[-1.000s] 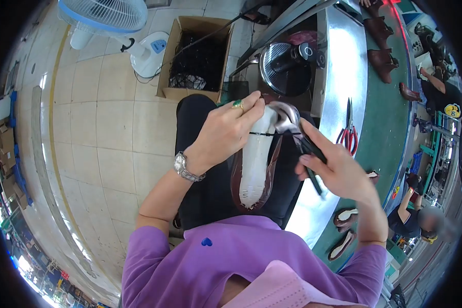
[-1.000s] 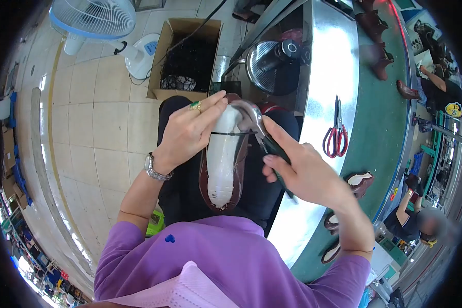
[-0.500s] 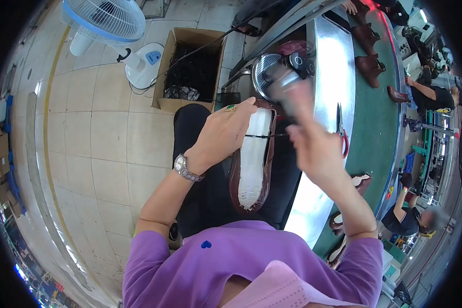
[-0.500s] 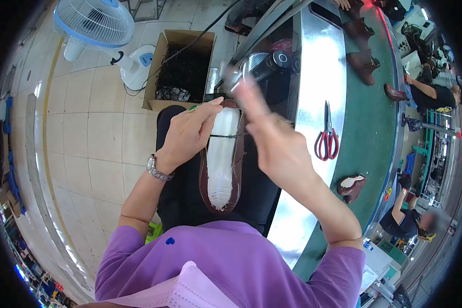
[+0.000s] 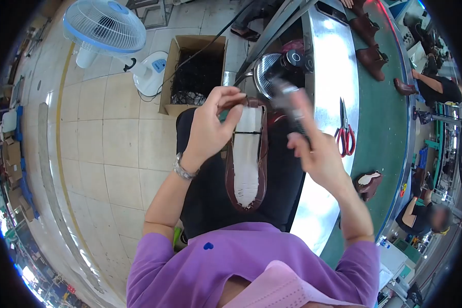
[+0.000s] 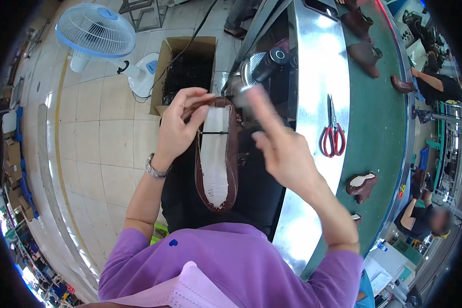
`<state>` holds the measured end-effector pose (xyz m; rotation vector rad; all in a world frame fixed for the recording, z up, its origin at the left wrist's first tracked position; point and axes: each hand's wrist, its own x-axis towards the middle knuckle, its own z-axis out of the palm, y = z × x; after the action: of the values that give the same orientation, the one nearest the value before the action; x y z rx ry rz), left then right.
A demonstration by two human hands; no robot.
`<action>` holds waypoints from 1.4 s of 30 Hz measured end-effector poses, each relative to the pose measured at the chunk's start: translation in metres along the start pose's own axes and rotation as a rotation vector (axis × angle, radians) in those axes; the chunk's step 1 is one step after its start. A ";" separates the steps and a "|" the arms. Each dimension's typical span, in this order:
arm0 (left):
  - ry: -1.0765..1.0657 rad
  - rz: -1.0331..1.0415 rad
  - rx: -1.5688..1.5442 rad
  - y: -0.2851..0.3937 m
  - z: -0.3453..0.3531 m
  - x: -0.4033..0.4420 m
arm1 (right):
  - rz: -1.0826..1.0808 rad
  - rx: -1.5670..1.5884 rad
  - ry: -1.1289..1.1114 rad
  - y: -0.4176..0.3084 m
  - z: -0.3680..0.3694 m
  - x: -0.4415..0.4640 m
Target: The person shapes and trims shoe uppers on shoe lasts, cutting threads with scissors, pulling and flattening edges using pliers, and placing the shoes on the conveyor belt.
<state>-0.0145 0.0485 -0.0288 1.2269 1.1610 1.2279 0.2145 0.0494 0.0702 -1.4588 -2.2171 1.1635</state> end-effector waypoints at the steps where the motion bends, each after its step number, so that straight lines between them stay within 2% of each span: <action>1: -0.007 -0.082 -0.113 -0.002 0.003 0.005 | 0.069 0.052 0.152 0.009 -0.002 -0.010; 3: -0.094 -0.247 -0.236 0.000 0.007 0.018 | 0.221 -0.074 0.403 0.042 -0.002 -0.026; 4: -0.158 -0.327 -0.298 0.002 0.013 0.025 | 0.150 -0.323 0.532 0.072 0.003 -0.034; 5: -0.224 -0.388 -0.264 -0.004 0.018 0.028 | 0.236 -0.443 0.511 0.099 0.009 -0.045; 6: -0.220 -0.343 -0.156 -0.002 0.023 0.029 | 0.327 -0.563 0.488 0.125 0.015 -0.059; 8: -0.262 -0.346 -0.242 -0.005 0.020 0.030 | 0.473 -0.477 0.433 0.168 0.027 -0.082; 11: -0.306 -0.341 -0.315 -0.001 0.018 0.031 | 0.282 -0.448 0.542 0.200 0.032 -0.104; 14: -0.287 -0.361 -0.303 -0.003 0.016 0.032 | 0.270 -0.595 0.895 0.236 -0.008 -0.093; 15: -0.272 -0.375 -0.298 -0.005 0.016 0.027 | 0.377 -0.540 0.817 0.246 -0.015 -0.094; 17: -0.113 -0.262 -0.211 -0.009 0.019 0.016 | 0.566 -0.429 0.640 0.261 -0.026 -0.095; 18: -0.020 -0.213 -0.168 -0.010 0.021 0.006 | 0.592 -0.363 0.543 0.268 -0.034 -0.099; 20: 0.075 -0.228 -0.272 0.003 0.025 -0.023 | 0.560 -0.327 0.446 0.297 -0.036 -0.115; 22: 0.159 -0.229 -0.272 0.004 0.025 -0.058 | 0.718 0.285 0.467 0.254 -0.043 -0.126; 23: 0.117 -0.265 -0.216 -0.001 0.021 -0.075 | 0.669 0.490 0.505 0.224 -0.043 -0.129; 24: 0.153 -0.211 -0.042 -0.009 0.023 -0.091 | 0.622 0.696 0.546 0.191 -0.037 -0.135; 26: 0.139 -0.196 0.414 0.014 0.027 -0.108 | 0.428 0.802 0.271 0.141 -0.029 -0.151; 27: 0.240 -0.031 0.545 0.012 0.032 -0.109 | 0.475 0.903 0.171 0.109 -0.023 -0.156; 28: 0.227 -0.023 0.641 0.014 0.032 -0.112 | 0.522 1.002 0.075 0.077 -0.016 -0.157; 30: 0.197 0.006 0.826 0.018 0.031 -0.112 | 0.418 1.000 -0.275 0.024 -0.006 -0.150; 31: 0.254 0.124 0.816 0.011 0.034 -0.110 | 0.427 1.012 -0.345 0.013 0.005 -0.148; 32: 0.253 0.138 0.842 0.009 0.034 -0.110 | 0.434 1.026 -0.413 0.003 0.014 -0.145; 33: 0.249 0.151 0.869 0.008 0.034 -0.110 | 0.547 0.969 -0.454 -0.009 0.017 -0.136; 36: 0.244 0.178 0.880 0.008 0.035 -0.110 | 0.703 1.043 -0.406 -0.016 0.037 -0.107; 37: 0.250 0.190 0.864 0.005 0.036 -0.110 | 0.709 0.953 -0.351 -0.026 0.042 -0.096; 42: 0.257 0.225 0.831 0.001 0.039 -0.110 | 0.565 0.714 -0.307 -0.023 0.062 -0.082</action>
<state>0.0223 -0.0619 -0.0306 1.8801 1.8681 1.1090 0.2013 -0.0546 0.0642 -1.6619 -1.2688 2.1842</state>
